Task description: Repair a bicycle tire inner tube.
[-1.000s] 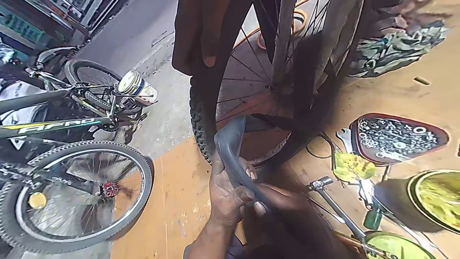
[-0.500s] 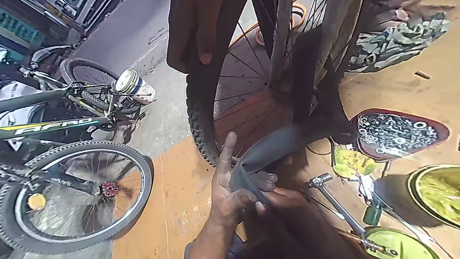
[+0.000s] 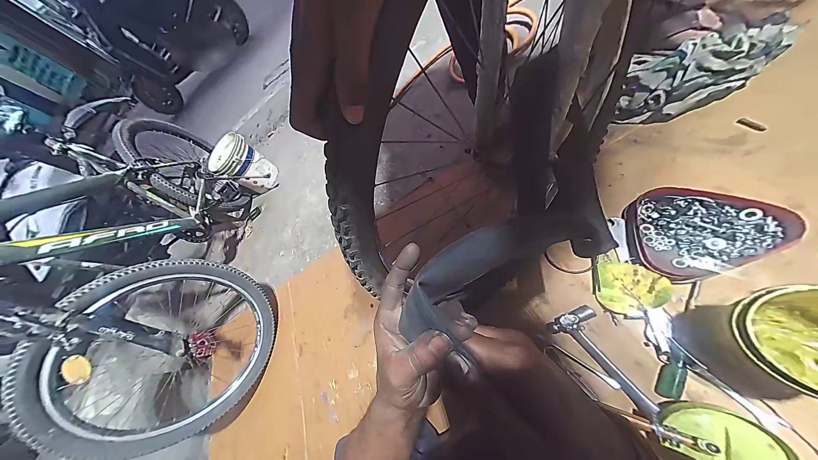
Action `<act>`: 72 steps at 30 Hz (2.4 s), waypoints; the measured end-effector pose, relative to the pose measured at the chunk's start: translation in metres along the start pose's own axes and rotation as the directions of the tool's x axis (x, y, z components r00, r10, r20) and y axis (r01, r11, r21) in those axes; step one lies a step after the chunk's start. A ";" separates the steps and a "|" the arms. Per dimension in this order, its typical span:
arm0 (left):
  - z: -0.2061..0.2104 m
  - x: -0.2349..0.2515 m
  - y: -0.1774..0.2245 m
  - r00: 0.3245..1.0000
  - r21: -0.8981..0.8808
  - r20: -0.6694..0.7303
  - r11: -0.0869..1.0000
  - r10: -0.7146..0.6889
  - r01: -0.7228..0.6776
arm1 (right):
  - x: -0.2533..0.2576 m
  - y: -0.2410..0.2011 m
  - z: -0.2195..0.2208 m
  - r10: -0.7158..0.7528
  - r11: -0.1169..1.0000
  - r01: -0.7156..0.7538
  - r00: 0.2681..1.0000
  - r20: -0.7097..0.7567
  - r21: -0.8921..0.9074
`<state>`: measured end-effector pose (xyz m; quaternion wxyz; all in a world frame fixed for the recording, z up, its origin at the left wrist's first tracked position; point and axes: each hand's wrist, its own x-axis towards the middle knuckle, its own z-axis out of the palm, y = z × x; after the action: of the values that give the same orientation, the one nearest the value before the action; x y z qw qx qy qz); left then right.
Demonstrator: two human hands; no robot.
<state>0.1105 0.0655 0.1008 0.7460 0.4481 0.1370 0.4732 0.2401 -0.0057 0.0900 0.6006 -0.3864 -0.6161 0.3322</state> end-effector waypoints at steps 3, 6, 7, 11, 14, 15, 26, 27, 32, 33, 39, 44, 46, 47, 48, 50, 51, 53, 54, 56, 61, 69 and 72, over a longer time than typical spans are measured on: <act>-0.001 0.000 -0.001 1.000 -0.003 -0.014 1.000 0.002 -0.002 | 0.000 0.001 0.000 -0.004 1.000 0.004 1.000 -0.008 -0.012; -0.001 -0.001 -0.001 0.999 0.005 -0.044 1.000 0.011 -0.011 | 0.001 0.001 0.002 -0.002 1.000 0.002 1.000 -0.010 -0.030; -0.001 -0.001 -0.002 0.999 0.012 -0.049 1.000 0.015 -0.014 | 0.001 0.001 0.002 -0.003 0.999 0.002 1.000 -0.017 -0.036; 0.000 0.000 -0.001 0.996 0.006 -0.079 0.999 0.039 -0.038 | 0.000 0.000 0.006 0.007 0.989 -0.017 0.998 -0.066 -0.144; -0.001 0.000 -0.001 0.990 -0.022 -0.126 0.997 0.068 -0.071 | -0.003 -0.002 0.011 0.044 0.953 -0.074 0.993 -0.107 -0.293; -0.003 0.001 0.000 0.988 -0.028 -0.137 0.997 0.073 -0.078 | -0.004 -0.002 0.014 0.057 0.940 -0.094 0.991 -0.121 -0.328; -0.006 0.003 0.006 0.969 -0.084 -0.233 0.992 0.077 -0.099 | -0.007 0.000 0.025 0.050 0.878 -0.130 0.982 -0.182 -0.460; -0.006 0.003 0.005 0.968 -0.080 -0.238 0.992 0.075 -0.096 | -0.007 0.000 0.025 0.045 0.879 -0.129 0.981 -0.191 -0.458; -0.005 0.004 0.004 0.964 -0.066 -0.254 0.993 0.076 -0.096 | -0.007 -0.001 0.024 0.048 0.880 -0.142 0.976 -0.212 -0.452; -0.005 0.004 0.004 0.964 -0.060 -0.255 0.994 0.077 -0.096 | -0.008 -0.001 0.024 0.047 0.880 -0.142 0.975 -0.215 -0.453; -0.002 0.006 0.005 0.949 0.046 -0.295 0.994 0.109 -0.099 | -0.008 0.003 0.024 0.049 0.888 -0.143 0.974 -0.220 -0.438; -0.001 0.007 0.006 0.935 0.099 -0.329 0.989 0.135 -0.108 | -0.009 0.005 0.025 0.079 0.902 -0.157 0.976 -0.204 -0.402; 0.000 0.009 0.008 0.924 0.112 -0.354 0.987 0.147 -0.114 | -0.009 0.005 0.025 0.082 0.907 -0.154 0.977 -0.196 -0.393; 0.000 0.009 0.008 0.919 0.120 -0.364 0.986 0.152 -0.116 | -0.009 0.006 0.024 0.080 0.908 -0.151 0.978 -0.192 -0.391; -0.001 0.009 0.008 0.915 0.130 -0.371 0.984 0.158 -0.118 | -0.009 0.006 0.024 0.082 0.909 -0.151 0.979 -0.187 -0.388; -0.001 0.009 0.007 0.909 0.156 -0.378 0.980 0.173 -0.121 | -0.010 0.006 0.024 0.088 0.910 -0.153 0.979 -0.182 -0.386; 0.000 0.010 0.007 0.905 0.167 -0.384 0.978 0.182 -0.126 | -0.010 0.007 0.024 0.086 0.907 -0.152 0.980 -0.181 -0.393; -0.001 0.010 0.007 0.901 0.197 -0.388 0.972 0.196 -0.127 | -0.010 0.007 0.024 0.082 0.901 -0.151 0.980 -0.181 -0.406; -0.001 0.010 0.007 0.899 0.208 -0.388 0.970 0.202 -0.128 | -0.010 0.007 0.024 0.083 0.902 -0.151 0.980 -0.180 -0.405; -0.001 0.010 0.007 0.894 0.223 -0.397 0.967 0.208 -0.126 | -0.010 0.007 0.024 0.088 0.906 -0.152 0.980 -0.176 -0.395; 0.000 0.010 0.009 0.922 0.173 -0.343 0.977 0.181 -0.127 | -0.012 0.005 0.025 0.096 0.897 -0.161 0.980 -0.174 -0.412; -0.012 0.004 0.012 0.981 0.018 -0.189 0.998 -0.054 0.058 | -0.022 0.021 0.019 0.235 0.971 -0.238 0.966 -0.103 -0.012; -0.018 -0.005 0.014 0.985 -0.014 -0.058 0.987 -0.161 0.161 | -0.026 0.037 0.014 0.355 0.855 -0.295 0.932 -0.067 0.427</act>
<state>0.0880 0.0734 0.1008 0.7794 0.4182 0.1926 0.4250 0.2280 -0.0100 0.0446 0.6460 -0.3731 -0.4134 0.5221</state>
